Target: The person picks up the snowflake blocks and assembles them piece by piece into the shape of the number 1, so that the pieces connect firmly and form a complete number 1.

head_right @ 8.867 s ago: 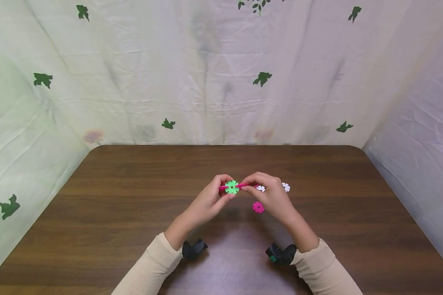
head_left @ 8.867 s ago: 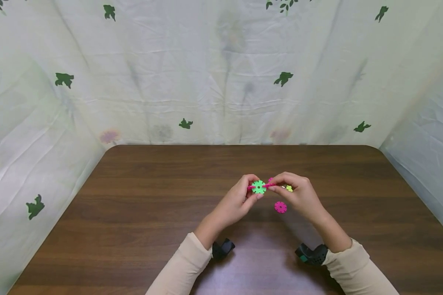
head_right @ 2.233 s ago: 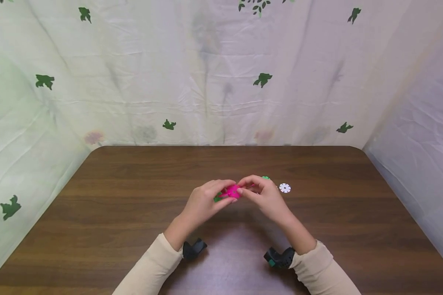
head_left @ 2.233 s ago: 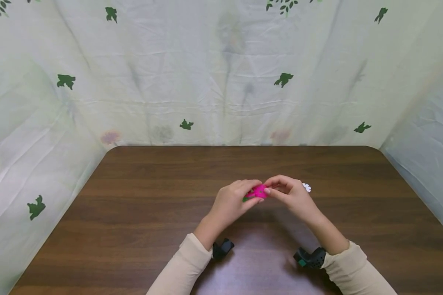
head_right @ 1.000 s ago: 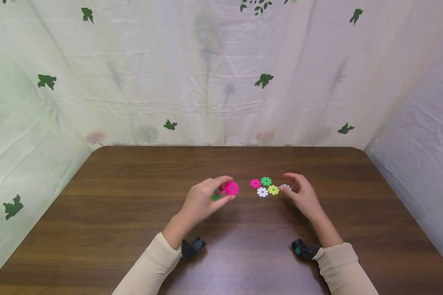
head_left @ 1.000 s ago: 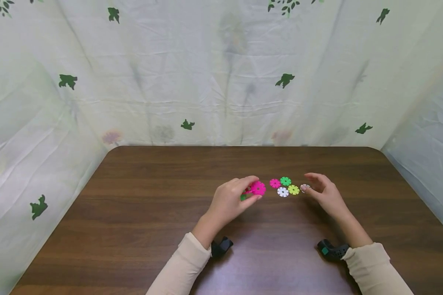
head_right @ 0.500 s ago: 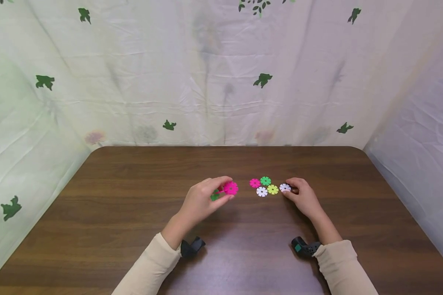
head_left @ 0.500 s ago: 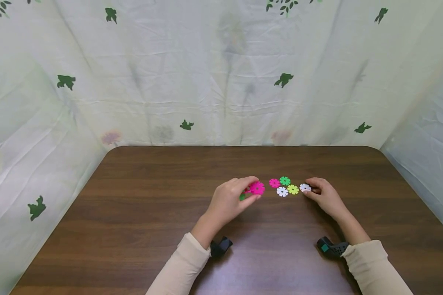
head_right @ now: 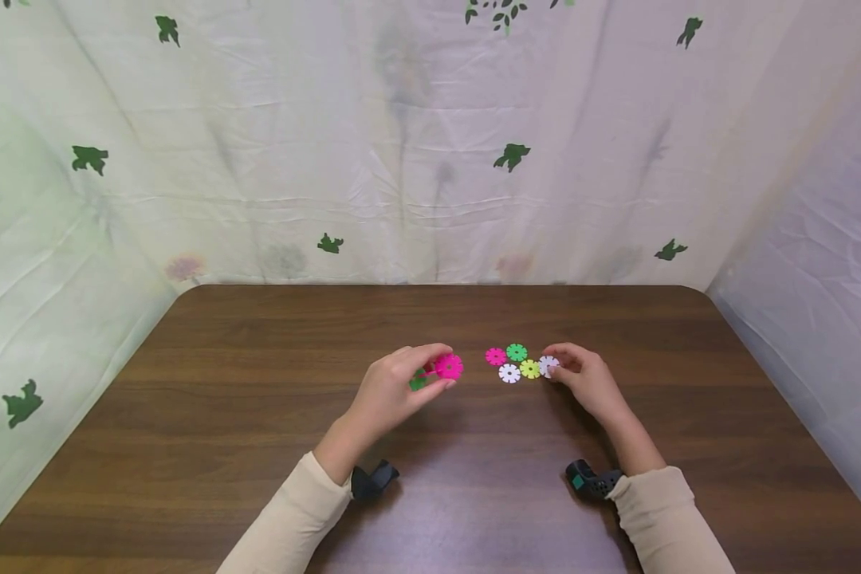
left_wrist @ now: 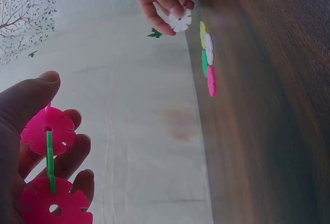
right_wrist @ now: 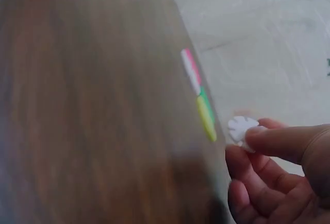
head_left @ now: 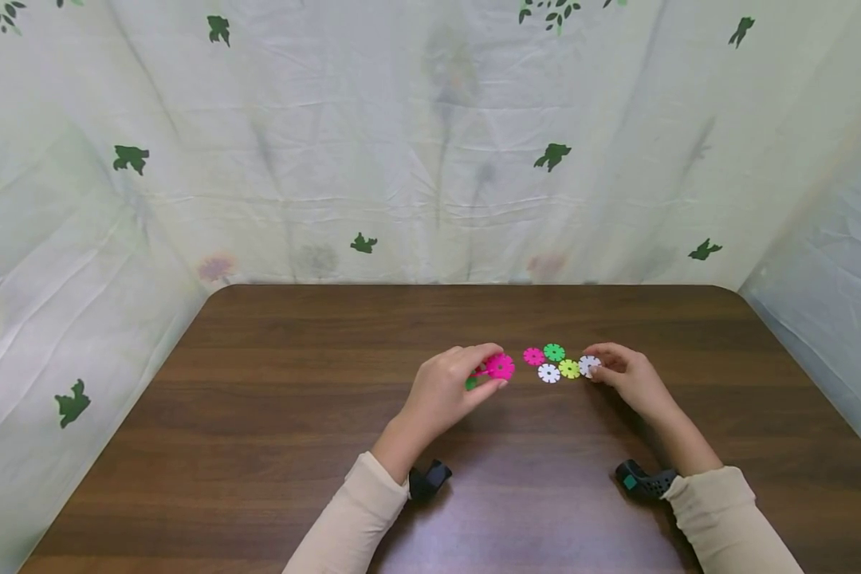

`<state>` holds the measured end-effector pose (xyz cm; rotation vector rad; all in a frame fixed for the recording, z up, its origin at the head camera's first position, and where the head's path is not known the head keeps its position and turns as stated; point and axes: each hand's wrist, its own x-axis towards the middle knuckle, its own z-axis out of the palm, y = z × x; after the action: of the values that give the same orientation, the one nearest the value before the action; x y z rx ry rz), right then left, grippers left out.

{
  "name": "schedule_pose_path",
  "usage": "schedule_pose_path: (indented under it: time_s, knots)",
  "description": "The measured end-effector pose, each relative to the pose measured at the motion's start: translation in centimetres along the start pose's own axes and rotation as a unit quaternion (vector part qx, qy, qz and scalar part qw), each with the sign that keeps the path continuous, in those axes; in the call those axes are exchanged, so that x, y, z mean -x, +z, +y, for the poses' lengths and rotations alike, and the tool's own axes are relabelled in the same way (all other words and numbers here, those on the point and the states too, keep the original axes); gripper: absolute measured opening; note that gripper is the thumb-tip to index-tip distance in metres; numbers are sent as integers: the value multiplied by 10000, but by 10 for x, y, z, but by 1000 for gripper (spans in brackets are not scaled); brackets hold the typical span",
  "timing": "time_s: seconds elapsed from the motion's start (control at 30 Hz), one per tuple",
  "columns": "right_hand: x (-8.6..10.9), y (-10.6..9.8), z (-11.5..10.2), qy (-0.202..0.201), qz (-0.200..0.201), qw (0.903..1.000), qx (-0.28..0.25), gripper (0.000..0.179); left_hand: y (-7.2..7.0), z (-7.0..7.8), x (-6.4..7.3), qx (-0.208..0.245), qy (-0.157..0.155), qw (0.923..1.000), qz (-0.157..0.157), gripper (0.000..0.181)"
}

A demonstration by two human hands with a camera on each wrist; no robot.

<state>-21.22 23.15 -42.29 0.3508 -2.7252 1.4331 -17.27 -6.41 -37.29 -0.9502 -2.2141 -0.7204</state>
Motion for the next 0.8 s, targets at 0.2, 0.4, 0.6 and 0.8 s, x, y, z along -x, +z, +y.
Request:
schedule_pose_path:
  time_s: [0.2, 0.4, 0.6, 0.8]
  knots:
    - [1, 0, -16, -120, -10, 9991, -400, 28, 0, 0, 1, -38, 1, 10000, 18, 32]
    - [-1, 3, -37, -291, -90, 9968, -743, 27, 0, 0, 1, -75, 49, 10000, 36, 31]
    - [-2, 9, -62, -579, -279, 9919, -1096, 24, 0, 0, 1, -90, 39, 10000, 21, 32]
    - [-2, 16, -84, -774, -502, 9852, -1447, 22, 0, 0, 1, -80, -9, 10000, -29, 33]
